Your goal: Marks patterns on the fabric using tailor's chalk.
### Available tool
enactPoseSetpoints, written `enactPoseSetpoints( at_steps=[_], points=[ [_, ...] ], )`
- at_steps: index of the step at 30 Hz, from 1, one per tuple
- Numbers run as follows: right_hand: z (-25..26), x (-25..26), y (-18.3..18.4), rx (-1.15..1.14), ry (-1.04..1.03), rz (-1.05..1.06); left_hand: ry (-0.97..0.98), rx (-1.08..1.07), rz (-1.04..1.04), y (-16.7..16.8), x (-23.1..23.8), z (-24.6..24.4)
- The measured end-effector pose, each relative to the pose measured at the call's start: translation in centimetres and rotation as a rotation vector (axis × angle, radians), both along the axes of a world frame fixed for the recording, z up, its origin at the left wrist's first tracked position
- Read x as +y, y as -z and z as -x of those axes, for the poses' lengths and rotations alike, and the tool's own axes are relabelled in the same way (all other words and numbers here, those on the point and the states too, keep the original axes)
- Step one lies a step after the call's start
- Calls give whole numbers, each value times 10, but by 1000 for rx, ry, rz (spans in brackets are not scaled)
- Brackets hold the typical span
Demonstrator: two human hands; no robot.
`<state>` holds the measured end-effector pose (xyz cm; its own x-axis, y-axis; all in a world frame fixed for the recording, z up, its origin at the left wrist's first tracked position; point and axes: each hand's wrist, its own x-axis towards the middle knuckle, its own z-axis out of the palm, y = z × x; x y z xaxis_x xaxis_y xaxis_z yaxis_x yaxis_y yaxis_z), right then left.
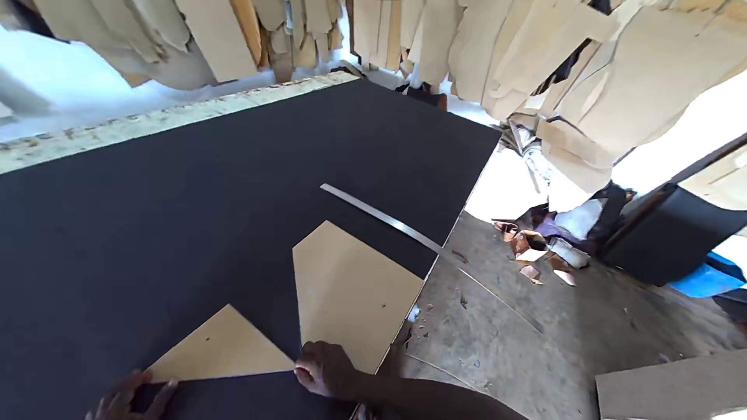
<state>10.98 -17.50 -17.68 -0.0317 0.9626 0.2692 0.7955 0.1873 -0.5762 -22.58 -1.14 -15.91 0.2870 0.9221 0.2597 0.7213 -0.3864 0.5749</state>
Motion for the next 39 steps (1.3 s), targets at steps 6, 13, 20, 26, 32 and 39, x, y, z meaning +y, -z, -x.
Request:
enactPoseSetpoints(
  at_steps=[6, 13, 20, 26, 32, 39],
  points=[
    [0, 4, 8, -9, 8, 24, -38, -26, -86, 27, 14, 8],
    [-8, 1, 7, -52, 31, -25, -112, 27, -7, 17, 10, -3],
    [-8, 1, 2, -78, 40, -37, -147, -1, -44, 19, 14, -4],
    [-10, 0, 6, -86, 18, -37, -201, -37, -7, 18, 12, -4],
    [-12, -1, 8, -96, 25, -34, -267, -74, 4, 21, 13, -6],
    [-14, -3, 8, -94, 30, -37, -256, -70, 13, 22, 14, -7]
  ],
)
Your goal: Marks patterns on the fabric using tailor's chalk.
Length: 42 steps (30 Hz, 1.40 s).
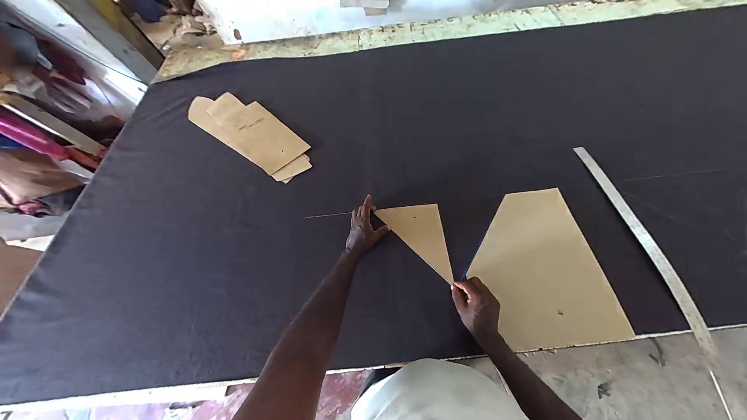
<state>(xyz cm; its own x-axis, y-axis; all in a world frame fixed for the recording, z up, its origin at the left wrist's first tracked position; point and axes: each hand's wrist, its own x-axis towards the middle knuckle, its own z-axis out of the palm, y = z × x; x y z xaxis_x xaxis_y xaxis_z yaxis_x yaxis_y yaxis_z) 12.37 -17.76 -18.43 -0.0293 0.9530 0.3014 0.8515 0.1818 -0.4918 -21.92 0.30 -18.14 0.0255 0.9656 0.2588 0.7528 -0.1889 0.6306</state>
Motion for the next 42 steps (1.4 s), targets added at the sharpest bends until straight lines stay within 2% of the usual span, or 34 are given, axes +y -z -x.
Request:
enactPoseSetpoints(
  at_steps=[10, 12, 14, 17, 21, 26, 42],
  points=[
    [0, -1, -3, 29, 3, -3, 24, 12, 1, -1, 0, 0],
    [-4, 3, -10, 135, -2, 65, 30, 14, -1, -4, 0, 1],
    [-14, 6, -20, 340, 23, 124, 41, 14, 7, -4, 0, 2],
    [-29, 9, -29, 479, 36, 85, 52, -8, -5, -2, -1, 2],
    [-27, 4, -25, 277, -71, 108, 58, -4, -20, -3, 0, 4],
    [-11, 2, -20, 28, -80, 129, 49, 9, -14, -6, -1, 2],
    [-15, -1, 0, -34, -125, -27, 26, -10, 1, -3, 2, 3]
  ],
)
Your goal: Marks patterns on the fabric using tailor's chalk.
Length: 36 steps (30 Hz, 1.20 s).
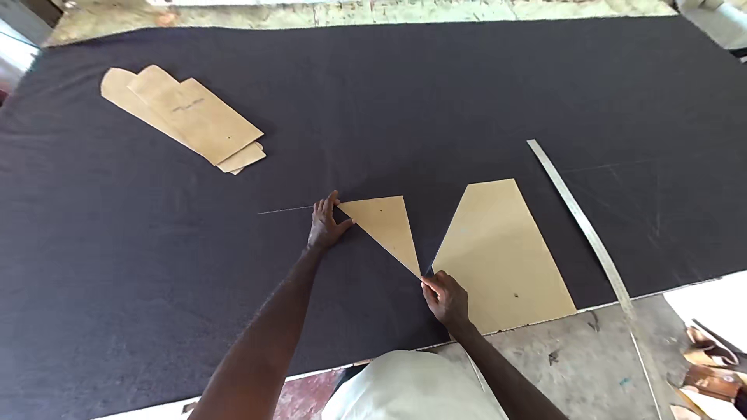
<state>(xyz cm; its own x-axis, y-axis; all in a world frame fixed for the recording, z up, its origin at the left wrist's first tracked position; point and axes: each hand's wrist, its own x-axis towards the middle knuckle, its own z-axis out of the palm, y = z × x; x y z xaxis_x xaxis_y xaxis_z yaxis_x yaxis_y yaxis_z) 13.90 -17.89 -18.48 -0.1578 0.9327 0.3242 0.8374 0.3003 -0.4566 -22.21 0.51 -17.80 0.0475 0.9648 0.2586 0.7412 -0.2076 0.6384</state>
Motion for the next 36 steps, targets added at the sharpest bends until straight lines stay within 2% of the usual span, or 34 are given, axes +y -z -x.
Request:
enactPoseSetpoints(
  at_steps=[10, 22, 36],
  points=[
    [14, 5, -6, 22, 114, 89, -14, 10, -23, 6, 0, 3],
    [12, 2, 5, 20, 120, 12, -113, -38, -86, 7, -1, 1],
    [12, -2, 0, 24, 144, 45, -74, 52, 4, 4, -2, -1]
  ],
)
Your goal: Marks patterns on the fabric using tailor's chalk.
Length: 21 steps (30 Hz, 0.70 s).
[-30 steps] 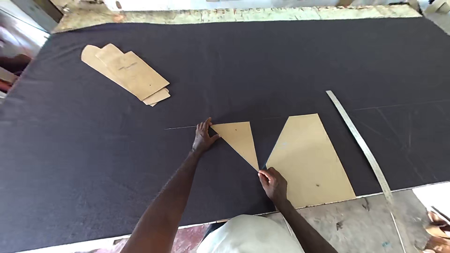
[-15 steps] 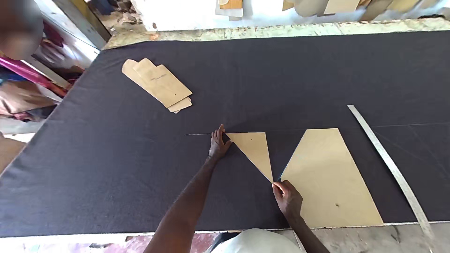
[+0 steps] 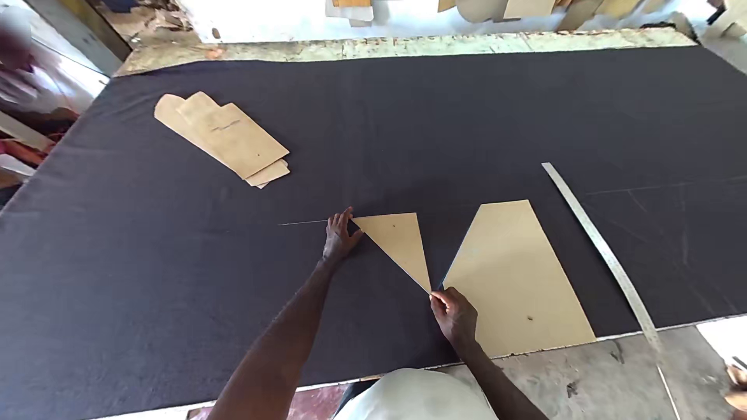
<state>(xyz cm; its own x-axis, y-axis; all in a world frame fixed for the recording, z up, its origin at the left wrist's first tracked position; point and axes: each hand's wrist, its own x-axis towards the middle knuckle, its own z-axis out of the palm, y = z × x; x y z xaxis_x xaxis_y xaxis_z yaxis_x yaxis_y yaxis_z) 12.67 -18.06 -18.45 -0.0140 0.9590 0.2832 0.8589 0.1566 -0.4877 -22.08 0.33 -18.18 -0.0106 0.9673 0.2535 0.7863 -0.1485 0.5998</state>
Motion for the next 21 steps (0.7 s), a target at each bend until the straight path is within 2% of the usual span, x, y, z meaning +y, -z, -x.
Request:
enactPoseSetpoints(
  at_steps=[4, 9, 12, 17, 19, 21],
  points=[
    [0, 0, -3, -5, 2, 10, 95, 65, -26, -10, -17, -24],
    [1, -5, -11, -9, -21, 24, 279, 123, 44, -16, -63, -101],
    [2, -9, -20, 0, -45, 45, 245, 118, 71, -13, -75, -121],
    [3, -6, -18, -7, -28, 53, 214, 128, 84, -9, -75, -124],
    [2, 3, -21, 6, -16, 141, 216, 141, 92, -8, -74, -124],
    [-6, 15, -34, 104, -26, 349, 215, 161, 128, -10, -74, -127]
  ],
)
